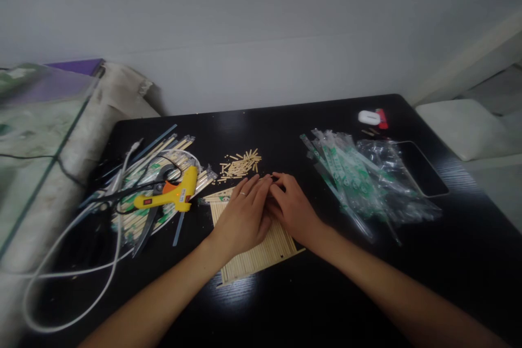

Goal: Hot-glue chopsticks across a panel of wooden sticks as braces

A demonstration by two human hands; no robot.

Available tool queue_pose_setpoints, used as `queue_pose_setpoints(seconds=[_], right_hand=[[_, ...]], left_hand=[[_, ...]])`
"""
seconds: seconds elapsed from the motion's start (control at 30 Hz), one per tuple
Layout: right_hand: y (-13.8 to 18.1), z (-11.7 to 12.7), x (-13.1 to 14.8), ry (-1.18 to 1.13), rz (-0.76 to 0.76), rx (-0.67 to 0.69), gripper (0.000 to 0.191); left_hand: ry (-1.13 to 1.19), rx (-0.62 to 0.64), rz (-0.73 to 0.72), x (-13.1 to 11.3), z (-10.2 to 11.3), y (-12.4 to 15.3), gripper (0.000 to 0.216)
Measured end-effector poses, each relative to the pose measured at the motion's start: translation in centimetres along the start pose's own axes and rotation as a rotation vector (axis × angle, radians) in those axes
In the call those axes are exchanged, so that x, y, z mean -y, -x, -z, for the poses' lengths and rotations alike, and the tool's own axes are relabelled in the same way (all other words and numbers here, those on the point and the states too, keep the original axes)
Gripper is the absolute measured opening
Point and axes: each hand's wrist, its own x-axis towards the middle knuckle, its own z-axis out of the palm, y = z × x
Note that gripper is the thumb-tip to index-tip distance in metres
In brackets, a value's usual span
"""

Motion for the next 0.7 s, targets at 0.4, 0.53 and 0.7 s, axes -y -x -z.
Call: queue_pose_setpoints(seconds=[0.4, 0.53, 0.7], right_hand=[[-0.06, -0.02, 0.04, 0.013, 0.015, 0.002, 0.02], [-0.04, -0.1, -0.02, 0.013, 0.021, -0.005, 0.02], [0.01, -0.19, -0.07, 0.013, 0.017, -0.002, 0.02]], left_hand=[[-0.006, 0.006, 0.004, -0.03, 0.05, -0.04, 0.078], [-0.007, 0.002, -0.005, -0.02, 0.05, -0.07, 0.078], [-0.024, -0.002, -0.006, 0.01, -0.1, -0.03, 0.075]])
